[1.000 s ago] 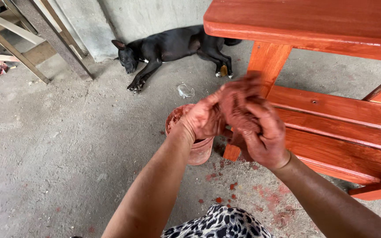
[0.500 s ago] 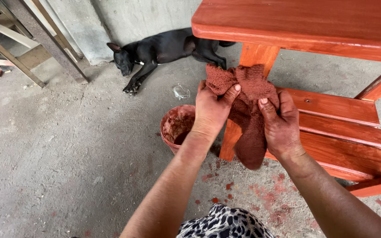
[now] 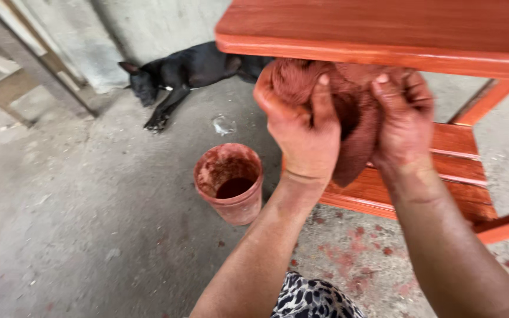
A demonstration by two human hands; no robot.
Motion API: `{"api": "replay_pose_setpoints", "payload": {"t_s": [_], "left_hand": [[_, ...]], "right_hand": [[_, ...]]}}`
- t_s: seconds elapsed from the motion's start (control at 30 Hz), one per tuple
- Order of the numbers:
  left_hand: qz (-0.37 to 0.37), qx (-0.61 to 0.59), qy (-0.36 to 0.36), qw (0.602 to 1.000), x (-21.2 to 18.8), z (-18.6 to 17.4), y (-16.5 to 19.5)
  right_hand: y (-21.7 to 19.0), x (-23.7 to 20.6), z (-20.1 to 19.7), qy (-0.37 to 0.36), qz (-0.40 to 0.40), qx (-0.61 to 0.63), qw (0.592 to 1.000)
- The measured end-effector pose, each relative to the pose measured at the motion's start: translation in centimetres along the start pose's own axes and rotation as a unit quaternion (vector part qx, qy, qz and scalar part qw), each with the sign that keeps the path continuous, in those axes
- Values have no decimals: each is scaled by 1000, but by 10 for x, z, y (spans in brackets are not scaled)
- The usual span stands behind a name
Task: The person dips a cloth into a bucket of red wood stain and wipes the stain by hand over the legs, stretchers, and lower shelf of a small wooden table, working the liquid into the wood surfaces across the frame.
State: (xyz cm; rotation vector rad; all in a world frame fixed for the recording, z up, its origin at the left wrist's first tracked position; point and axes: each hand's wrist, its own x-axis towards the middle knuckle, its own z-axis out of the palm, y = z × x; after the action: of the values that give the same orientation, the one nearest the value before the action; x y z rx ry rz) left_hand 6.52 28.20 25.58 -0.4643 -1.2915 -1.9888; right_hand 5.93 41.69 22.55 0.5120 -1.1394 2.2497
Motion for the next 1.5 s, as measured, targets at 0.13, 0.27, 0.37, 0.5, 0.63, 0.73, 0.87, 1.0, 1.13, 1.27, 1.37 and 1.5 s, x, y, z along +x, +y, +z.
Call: {"api": "replay_pose_setpoints", "payload": {"t_s": [0.13, 0.27, 0.37, 0.5, 0.63, 0.73, 0.87, 1.0, 1.13, 1.27, 1.37, 1.5], "left_hand": [[166, 156, -100, 969, -3, 3, -13], [302, 304, -132, 894, -3, 0, -30], [237, 249, -126, 931, -12, 8, -41], [170, 233, -87, 953, -22, 23, -55], [148, 284, -72, 945, -30, 33, -66], [166, 318, -96, 929, -28, 29, -72], [231, 350, -128, 899, -20, 20, -77], [140, 375, -134, 907, -28, 28, -83], [79, 387, -114, 912, -52, 34, -97], [24, 394, -96, 914, -86, 20, -123], [-24, 370, -88, 924, -111, 3, -148], [-81, 397, -62, 912, -141, -16, -182]], "right_hand": [[4, 2, 3, 75, 89, 33, 993], [8, 2, 0, 44, 87, 32, 995], [6, 5, -2, 37, 90, -13, 995], [1, 11, -4, 34, 129, -9, 991], [-4, 15, -11, 41, 160, -11, 986], [0, 16, -19, 20, 153, 0, 988], [17, 17, -28, -3, 126, 17, 992], [24, 26, -42, -8, 163, -37, 986], [23, 28, -64, -4, 244, -118, 963], [44, 10, -85, -16, 301, -149, 942], [68, -8, -99, -23, 353, -139, 925], [93, -27, -117, -10, 413, -246, 877]]}}
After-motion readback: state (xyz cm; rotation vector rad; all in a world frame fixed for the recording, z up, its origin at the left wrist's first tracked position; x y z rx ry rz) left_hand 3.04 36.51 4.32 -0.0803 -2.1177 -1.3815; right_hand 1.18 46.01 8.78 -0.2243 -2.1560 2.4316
